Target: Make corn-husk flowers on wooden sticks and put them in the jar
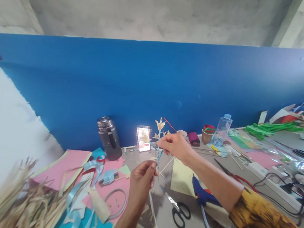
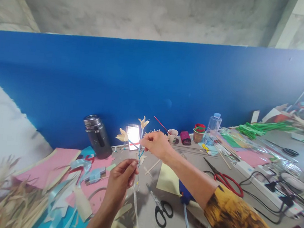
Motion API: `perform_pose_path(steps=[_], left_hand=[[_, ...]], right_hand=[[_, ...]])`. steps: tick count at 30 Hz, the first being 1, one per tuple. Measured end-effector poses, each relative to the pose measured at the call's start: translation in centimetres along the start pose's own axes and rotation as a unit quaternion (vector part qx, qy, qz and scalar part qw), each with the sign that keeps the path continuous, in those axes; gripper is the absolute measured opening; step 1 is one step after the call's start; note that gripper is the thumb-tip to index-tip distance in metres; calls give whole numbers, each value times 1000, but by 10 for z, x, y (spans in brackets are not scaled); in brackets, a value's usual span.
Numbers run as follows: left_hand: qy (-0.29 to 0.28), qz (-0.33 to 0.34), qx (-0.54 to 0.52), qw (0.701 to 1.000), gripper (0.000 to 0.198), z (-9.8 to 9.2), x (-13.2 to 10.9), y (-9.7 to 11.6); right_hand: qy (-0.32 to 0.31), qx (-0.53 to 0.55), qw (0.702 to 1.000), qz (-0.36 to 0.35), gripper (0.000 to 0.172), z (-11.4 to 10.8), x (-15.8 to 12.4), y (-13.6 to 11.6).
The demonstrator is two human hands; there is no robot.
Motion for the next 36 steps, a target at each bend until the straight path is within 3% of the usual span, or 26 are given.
perform_pose_path(steps=[10, 23, 29, 36], left_hand=[[23, -20, -16, 999, 35, 3, -5, 2], [1, 10, 6, 1000, 33, 8, -3, -4], [-11, 11, -2, 1000, 29, 15, -5, -1], [-61, -66, -89, 992, 30, 27, -6, -6]], right_hand=[[-2, 3, 1000, 12, 15, 1, -5, -3], [16, -38, 999, -21, 22, -3, -2, 4], [6, -12, 1000, -4, 20, -3, -3, 6], [11, 10, 999, 34, 24, 2, -1, 11]])
Point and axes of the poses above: each hand's wrist, its own x-axis towards the middle knuckle, its own z-axis out of the palm, y = z × x, the point moved 7 cm from there along x, towards the middle knuckle, and after that the axes turned 6 degrees about -x, right-handed, at the moved point
